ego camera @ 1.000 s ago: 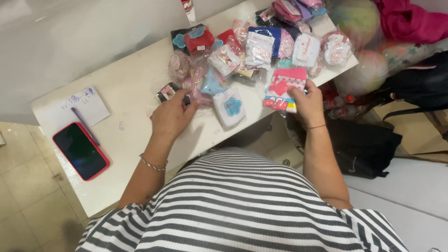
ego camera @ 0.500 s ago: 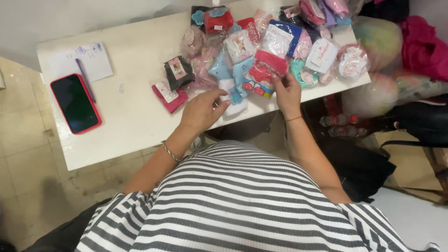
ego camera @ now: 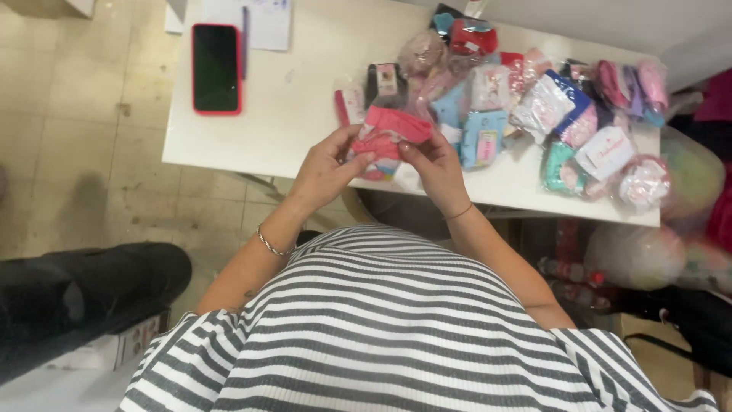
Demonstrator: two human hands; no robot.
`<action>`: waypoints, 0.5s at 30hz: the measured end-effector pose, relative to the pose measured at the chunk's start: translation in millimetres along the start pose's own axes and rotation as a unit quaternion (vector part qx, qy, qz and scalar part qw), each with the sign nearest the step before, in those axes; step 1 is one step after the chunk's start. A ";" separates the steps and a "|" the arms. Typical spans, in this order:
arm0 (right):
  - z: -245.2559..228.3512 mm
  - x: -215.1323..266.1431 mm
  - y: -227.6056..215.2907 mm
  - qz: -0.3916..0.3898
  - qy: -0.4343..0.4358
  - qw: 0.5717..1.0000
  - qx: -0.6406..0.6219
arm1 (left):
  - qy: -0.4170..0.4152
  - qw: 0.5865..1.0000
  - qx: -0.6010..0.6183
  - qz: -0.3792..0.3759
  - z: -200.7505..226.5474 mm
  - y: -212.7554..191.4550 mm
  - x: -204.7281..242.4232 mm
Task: Sorting small packaged items from a table into organized storage bins
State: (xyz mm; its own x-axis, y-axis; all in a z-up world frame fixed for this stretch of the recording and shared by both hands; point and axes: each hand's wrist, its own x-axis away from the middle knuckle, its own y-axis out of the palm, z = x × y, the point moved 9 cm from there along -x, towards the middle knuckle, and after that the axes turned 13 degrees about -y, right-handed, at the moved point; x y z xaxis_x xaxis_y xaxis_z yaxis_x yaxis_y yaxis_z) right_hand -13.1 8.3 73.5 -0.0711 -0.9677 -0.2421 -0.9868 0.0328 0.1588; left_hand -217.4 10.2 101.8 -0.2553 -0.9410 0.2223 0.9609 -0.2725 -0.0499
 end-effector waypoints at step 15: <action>70.7 -49.8 321.6 -0.180 0.136 0.966 -0.127 | 0.370 0.755 -0.371 0.394 38.4 -260.2 115.5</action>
State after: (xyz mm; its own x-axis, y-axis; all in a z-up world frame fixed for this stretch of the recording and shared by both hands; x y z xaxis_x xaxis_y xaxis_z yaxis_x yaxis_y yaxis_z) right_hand -337.2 84.8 69.0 0.3443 -0.9362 -0.0707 -0.8709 -0.3466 0.3486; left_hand -492.8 -19.8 177.8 0.1100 -0.6492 -0.7526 0.5919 0.6511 -0.4752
